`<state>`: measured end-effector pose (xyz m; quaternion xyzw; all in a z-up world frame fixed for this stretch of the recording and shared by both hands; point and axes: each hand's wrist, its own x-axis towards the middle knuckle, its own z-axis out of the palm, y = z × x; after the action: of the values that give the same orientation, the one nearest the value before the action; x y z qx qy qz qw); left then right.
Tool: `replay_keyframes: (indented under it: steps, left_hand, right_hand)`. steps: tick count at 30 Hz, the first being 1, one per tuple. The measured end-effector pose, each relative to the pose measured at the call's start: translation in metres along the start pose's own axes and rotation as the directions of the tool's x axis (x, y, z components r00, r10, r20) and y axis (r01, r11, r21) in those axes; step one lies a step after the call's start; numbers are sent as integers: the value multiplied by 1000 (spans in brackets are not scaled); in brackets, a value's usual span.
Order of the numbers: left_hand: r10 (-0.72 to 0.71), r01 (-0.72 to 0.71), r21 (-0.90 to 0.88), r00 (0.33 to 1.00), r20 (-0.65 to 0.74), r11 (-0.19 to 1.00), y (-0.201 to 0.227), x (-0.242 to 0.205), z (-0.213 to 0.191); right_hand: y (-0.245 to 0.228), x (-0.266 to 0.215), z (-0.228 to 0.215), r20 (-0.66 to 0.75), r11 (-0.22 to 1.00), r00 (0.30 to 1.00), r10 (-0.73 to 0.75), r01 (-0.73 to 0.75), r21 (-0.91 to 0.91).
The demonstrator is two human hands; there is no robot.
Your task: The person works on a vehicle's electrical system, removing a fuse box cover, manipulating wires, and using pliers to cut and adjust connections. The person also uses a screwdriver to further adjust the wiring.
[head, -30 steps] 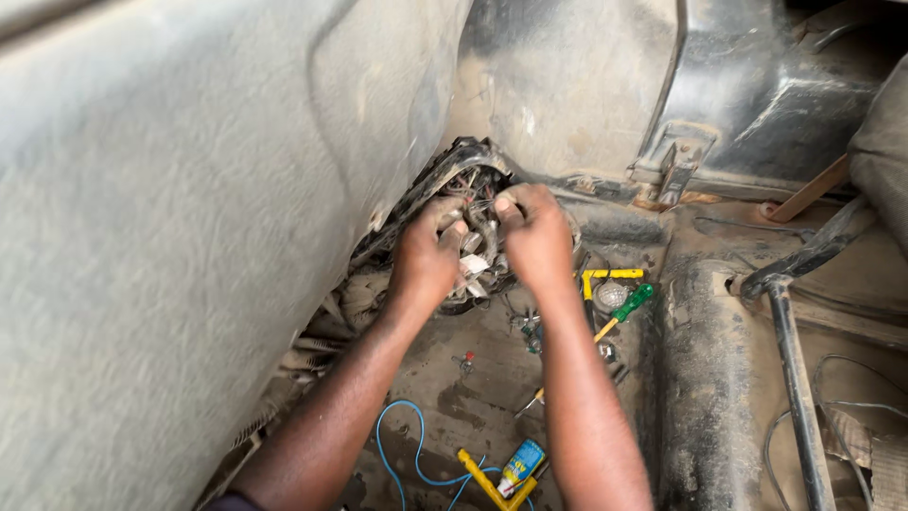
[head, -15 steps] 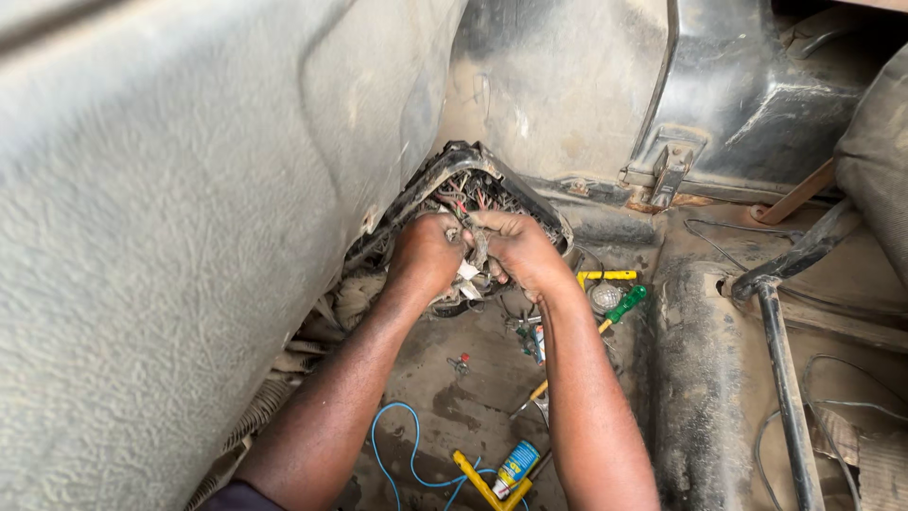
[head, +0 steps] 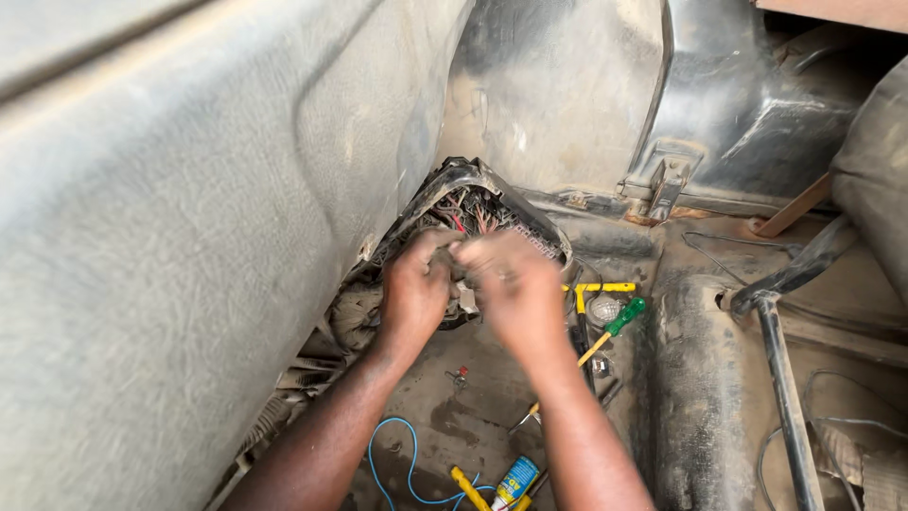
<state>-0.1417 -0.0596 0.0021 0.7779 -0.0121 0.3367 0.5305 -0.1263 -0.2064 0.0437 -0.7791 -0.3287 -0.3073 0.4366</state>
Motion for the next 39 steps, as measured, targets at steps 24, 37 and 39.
replay_keyframes:
  steps: [24, 37, 39]
  left_hand:
    - [157, -172, 141, 981, 112, 975, 12, -3, -11]
    - [-231, 71, 605, 954, 191, 793, 30, -24, -34]
    - [-200, 10, 720, 963, 179, 693, 34, -17, -35]
  right_hand:
    - [22, -5, -16, 24, 973, 982, 187, -182, -145]
    - [37, -21, 12, 677, 446, 654, 336, -744, 498]
    - [45, -32, 30, 634, 434, 658, 406, -749, 500]
